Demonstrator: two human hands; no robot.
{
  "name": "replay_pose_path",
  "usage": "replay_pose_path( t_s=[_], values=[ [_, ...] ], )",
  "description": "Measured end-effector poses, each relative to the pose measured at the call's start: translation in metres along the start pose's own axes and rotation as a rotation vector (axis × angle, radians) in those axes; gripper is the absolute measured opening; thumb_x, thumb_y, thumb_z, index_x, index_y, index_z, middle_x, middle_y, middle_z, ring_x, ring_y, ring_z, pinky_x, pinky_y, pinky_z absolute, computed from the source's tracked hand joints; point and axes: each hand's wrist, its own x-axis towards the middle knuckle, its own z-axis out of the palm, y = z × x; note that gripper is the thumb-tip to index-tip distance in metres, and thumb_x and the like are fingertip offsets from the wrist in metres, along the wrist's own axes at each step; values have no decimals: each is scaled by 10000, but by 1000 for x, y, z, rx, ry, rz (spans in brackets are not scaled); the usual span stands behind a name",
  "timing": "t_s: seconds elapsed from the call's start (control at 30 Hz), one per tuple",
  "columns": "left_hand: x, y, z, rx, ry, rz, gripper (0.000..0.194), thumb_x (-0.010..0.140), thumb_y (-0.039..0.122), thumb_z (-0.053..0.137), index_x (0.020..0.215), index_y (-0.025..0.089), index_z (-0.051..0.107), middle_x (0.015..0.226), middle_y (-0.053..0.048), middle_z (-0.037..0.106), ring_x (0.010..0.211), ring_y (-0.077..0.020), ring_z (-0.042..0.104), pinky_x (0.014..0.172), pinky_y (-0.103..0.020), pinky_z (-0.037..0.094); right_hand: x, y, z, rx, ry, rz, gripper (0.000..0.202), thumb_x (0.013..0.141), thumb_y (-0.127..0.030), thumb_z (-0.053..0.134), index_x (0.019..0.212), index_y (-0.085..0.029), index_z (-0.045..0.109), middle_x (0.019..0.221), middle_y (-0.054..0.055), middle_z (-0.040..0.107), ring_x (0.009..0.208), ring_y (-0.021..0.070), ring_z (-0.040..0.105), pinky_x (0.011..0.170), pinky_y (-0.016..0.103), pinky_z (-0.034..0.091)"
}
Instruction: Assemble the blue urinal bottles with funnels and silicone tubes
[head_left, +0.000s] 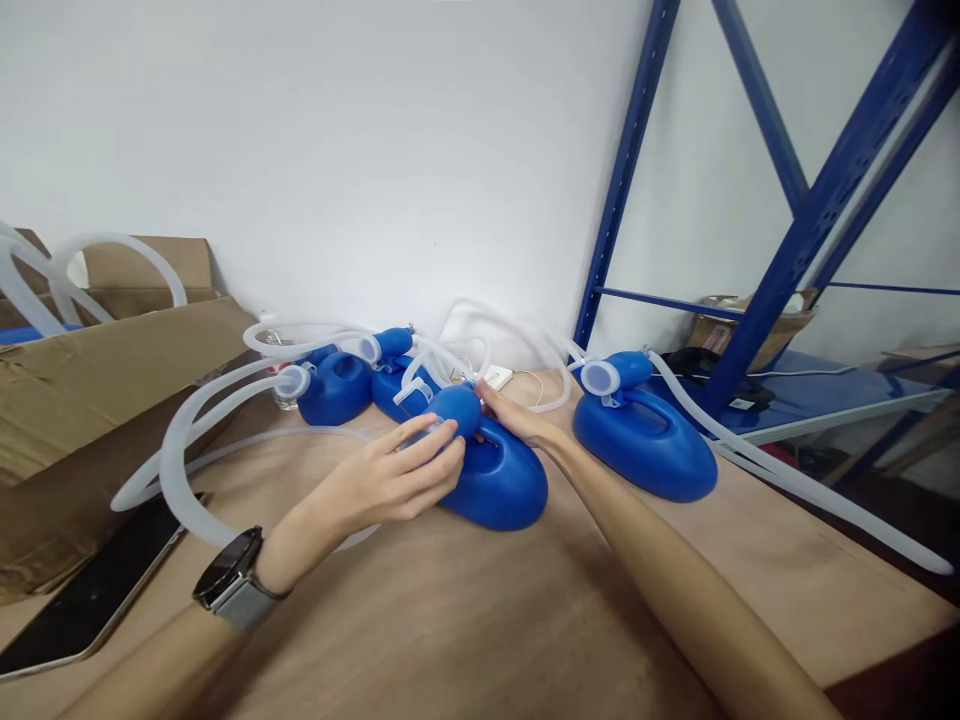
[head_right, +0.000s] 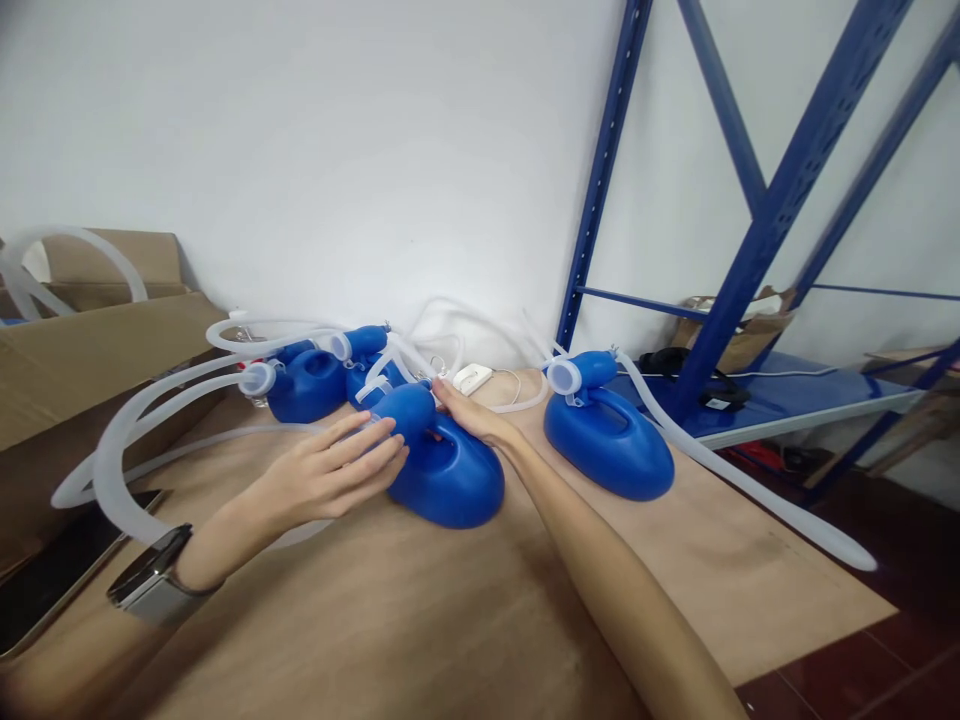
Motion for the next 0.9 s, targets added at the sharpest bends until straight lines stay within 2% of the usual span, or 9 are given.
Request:
replay_pose_path(
  t_s=[0.1, 0.17, 0.27, 0.37, 0.53, 0.63, 0.73, 0.8, 0.9],
  values=[
    [-8, 9, 10, -32, -22, -57, 180, 927, 74, 677, 1078, 167, 703, 1288, -86, 725, 1246, -194, 663, 1212, -348, 457, -2, -1, 1, -68, -5, -70, 614, 815, -822, 639, 981, -235, 579, 632, -44, 613, 528, 129, 562, 473, 249, 457],
    [-13, 13, 15, -35, -35, -101, 176, 922, 66, 677, 1057, 180, 685, 1333, -93, 705, 1301, -195, 623, 1196, -337, 460, -2, -1, 1, -114, -59, -100, 629, 809, -842, 618, 927, -225, 582, 603, -42, 604, 499, 122, 543, 454, 247, 437],
    [-22, 13, 23, -24, -42, -165, 208, 941, 46, 627, 1084, 196, 649, 1286, -106, 703, 1310, -225, 597, 1109, -394, 527, -1, 1, -1, -191, -165, -115, 630, 807, -828, 635, 864, -205, 566, 562, -35, 610, 467, 110, 530, 443, 235, 418],
    [-36, 12, 31, -42, -39, -238, 285, 935, 25, 609, 1147, 215, 606, 1265, -128, 661, 1367, -275, 527, 1036, -467, 560, -1, 1, 1, -189, -266, -109, 593, 756, -709, 793, 934, -190, 568, 600, -58, 607, 475, 104, 551, 449, 228, 430],
    [-47, 16, 37, -79, -98, -337, 404, 897, 43, 618, 1248, 241, 601, 1392, -148, 568, 1517, -316, 340, 1148, -536, 460, -3, -2, 6, -176, -262, -133, 556, 715, -520, 896, 1017, -194, 562, 813, -45, 611, 534, 80, 559, 483, 235, 450],
    [-39, 12, 31, -140, -157, -273, 562, 835, 48, 633, 1361, 239, 583, 1507, -144, 529, 1545, -325, 309, 1248, -578, 325, -6, -8, 3, -247, -230, -152, 524, 704, -522, 892, 853, -221, 490, 700, -78, 509, 535, 95, 522, 493, 250, 429],
    [-26, 2, 18, -198, -203, -177, 629, 811, 53, 634, 1406, 249, 572, 1583, -112, 492, 1576, -325, 262, 1291, -608, 216, -14, -25, -2, -342, -172, -216, 580, 698, -460, 907, 711, -240, 371, 651, -87, 394, 574, 98, 459, 552, 261, 411],
    [-18, -6, 7, -201, -190, -174, 658, 827, 68, 633, 1448, 273, 552, 1605, -98, 470, 1601, -337, 190, 1290, -621, 211, -23, -44, -3, -419, -126, -283, 586, 697, -430, 912, 690, -238, 358, 648, -84, 365, 582, 100, 418, 574, 270, 391],
    [-9, -16, -10, -127, -96, -201, 689, 861, 64, 620, 1486, 339, 526, 1608, -54, 466, 1617, -329, 130, 1283, -610, 247, -39, -73, 2, -457, -32, -373, 579, 678, -450, 913, 694, -235, 376, 651, -80, 367, 576, 95, 380, 568, 266, 354]
  ],
)
